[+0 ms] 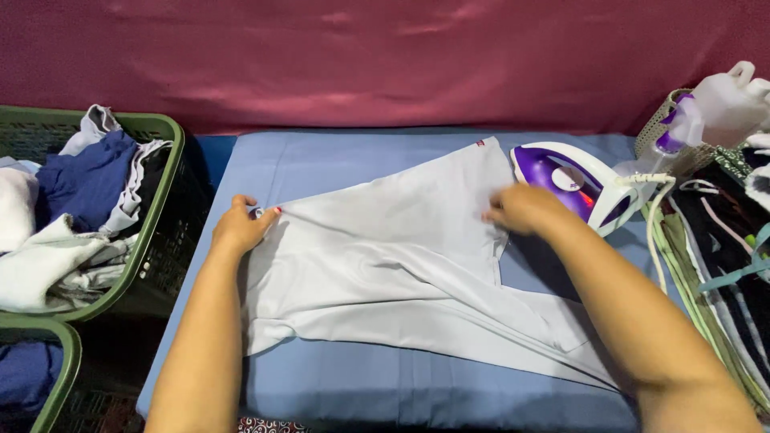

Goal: Ironing a grey garment on a flat surface.

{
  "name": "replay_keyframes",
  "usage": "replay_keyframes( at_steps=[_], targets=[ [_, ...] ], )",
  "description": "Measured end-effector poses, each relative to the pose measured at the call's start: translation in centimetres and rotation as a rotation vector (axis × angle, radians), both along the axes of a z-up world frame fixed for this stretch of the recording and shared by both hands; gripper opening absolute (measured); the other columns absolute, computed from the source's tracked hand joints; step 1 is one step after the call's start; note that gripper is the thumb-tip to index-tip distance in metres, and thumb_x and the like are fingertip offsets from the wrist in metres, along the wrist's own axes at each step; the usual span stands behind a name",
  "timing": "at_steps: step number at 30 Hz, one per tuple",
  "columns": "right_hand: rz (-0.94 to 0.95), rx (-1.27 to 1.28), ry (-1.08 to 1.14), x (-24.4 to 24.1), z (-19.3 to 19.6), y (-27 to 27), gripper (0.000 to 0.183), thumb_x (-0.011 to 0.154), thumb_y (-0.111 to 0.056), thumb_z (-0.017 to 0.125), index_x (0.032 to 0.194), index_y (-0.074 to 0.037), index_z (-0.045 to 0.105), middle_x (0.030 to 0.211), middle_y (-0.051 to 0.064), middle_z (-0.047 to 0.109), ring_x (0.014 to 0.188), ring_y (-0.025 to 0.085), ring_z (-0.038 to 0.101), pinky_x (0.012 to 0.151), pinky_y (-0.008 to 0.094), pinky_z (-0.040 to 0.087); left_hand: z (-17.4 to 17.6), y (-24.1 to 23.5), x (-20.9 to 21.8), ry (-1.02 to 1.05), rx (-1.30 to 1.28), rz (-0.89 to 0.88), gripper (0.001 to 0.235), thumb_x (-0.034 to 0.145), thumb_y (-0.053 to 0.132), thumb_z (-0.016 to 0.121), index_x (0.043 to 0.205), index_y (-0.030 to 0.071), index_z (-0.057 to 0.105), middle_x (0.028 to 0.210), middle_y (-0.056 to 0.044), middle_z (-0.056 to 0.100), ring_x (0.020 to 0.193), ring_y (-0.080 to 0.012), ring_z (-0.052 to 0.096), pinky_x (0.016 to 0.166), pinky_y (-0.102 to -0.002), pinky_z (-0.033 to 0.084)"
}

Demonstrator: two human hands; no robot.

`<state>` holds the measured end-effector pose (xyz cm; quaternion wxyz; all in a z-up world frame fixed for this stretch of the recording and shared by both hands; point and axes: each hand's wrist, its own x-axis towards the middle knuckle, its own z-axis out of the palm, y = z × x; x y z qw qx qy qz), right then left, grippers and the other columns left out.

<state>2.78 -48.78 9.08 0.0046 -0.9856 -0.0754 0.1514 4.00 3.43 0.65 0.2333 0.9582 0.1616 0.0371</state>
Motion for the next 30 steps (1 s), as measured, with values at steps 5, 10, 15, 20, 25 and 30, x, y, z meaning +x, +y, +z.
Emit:
replay_keyframes(
  at_steps=[5, 10, 15, 20, 25, 30],
  targets=[
    [0.008, 0.070, 0.027, -8.1, -3.2, -0.5, 0.066, 0.084, -0.071, 0.065, 0.102, -0.008, 0.073, 0.105, 0.018, 0.072, 0.101, 0.036, 0.068, 0.087, 0.047, 0.053, 1.9, -1.0, -4.1, 0.109, -0.042, -0.072, 0.093, 0.070, 0.063, 0.083, 0.136, 0.006, 0.053, 0.112, -0.020, 0.074, 0.106, -0.0355, 0.072, 0.093, -0.044, 0.055],
    [-0.010, 0.360, -0.230, -12.4, -6.3, -0.1, 0.051, 0.081, -0.056, 0.069, 0.086, -0.005, 0.071, 0.094, 0.016, 0.070, 0.091, 0.036, 0.065, 0.075, 0.049, 0.053, 1.1, -2.0, -5.8, 0.157, 0.188, -0.041, 0.082, 0.074, 0.059, 0.084, 0.133, 0.007, 0.061, 0.119, -0.019, 0.073, 0.114, -0.0359, 0.069, 0.095, -0.047, 0.054],
    [0.001, 0.402, 0.007, -12.7, -4.3, 0.0, 0.040, 0.088, -0.047, 0.068, 0.090, -0.007, 0.073, 0.079, 0.017, 0.070, 0.075, 0.036, 0.068, 0.072, 0.049, 0.052, -0.7, 0.9, -5.1, -0.030, 0.155, -0.004, 0.065, 0.076, 0.045, 0.086, 0.130, 0.013, 0.068, 0.120, -0.019, 0.074, 0.114, -0.0384, 0.068, 0.093, -0.049, 0.054],
    [-0.074, 0.172, -0.522, -8.6, -0.3, -2.1, 0.036, 0.087, -0.043, 0.074, 0.091, -0.007, 0.072, 0.086, 0.015, 0.072, 0.085, 0.036, 0.068, 0.075, 0.049, 0.052, 1.5, 0.9, -3.7, 0.141, 0.103, 0.027, 0.072, 0.073, 0.061, 0.082, 0.124, 0.013, 0.071, 0.120, -0.016, 0.074, 0.117, -0.0342, 0.068, 0.098, -0.046, 0.053],
    [-0.119, -0.231, -1.077, -0.6, 1.4, -7.4, 0.044, 0.080, -0.038, 0.080, 0.107, -0.004, 0.070, 0.110, 0.017, 0.072, 0.106, 0.037, 0.069, 0.089, 0.047, 0.054, 0.2, -0.7, -0.8, 0.105, -0.002, 0.121, 0.078, 0.082, 0.076, 0.070, 0.123, 0.010, 0.071, 0.121, -0.018, 0.074, 0.118, -0.0348, 0.068, 0.097, -0.048, 0.053],
    [-0.436, -0.083, -0.376, 5.4, -0.5, -12.3, 0.054, 0.081, -0.042, 0.079, 0.122, -0.007, 0.067, 0.121, 0.025, 0.071, 0.111, 0.041, 0.069, 0.091, 0.050, 0.054, -1.4, -2.6, -2.4, -0.032, -0.014, 0.178, 0.050, 0.079, 0.053, 0.080, 0.109, 0.014, 0.071, 0.114, -0.015, 0.075, 0.110, -0.0357, 0.069, 0.094, -0.047, 0.052]
  ],
)
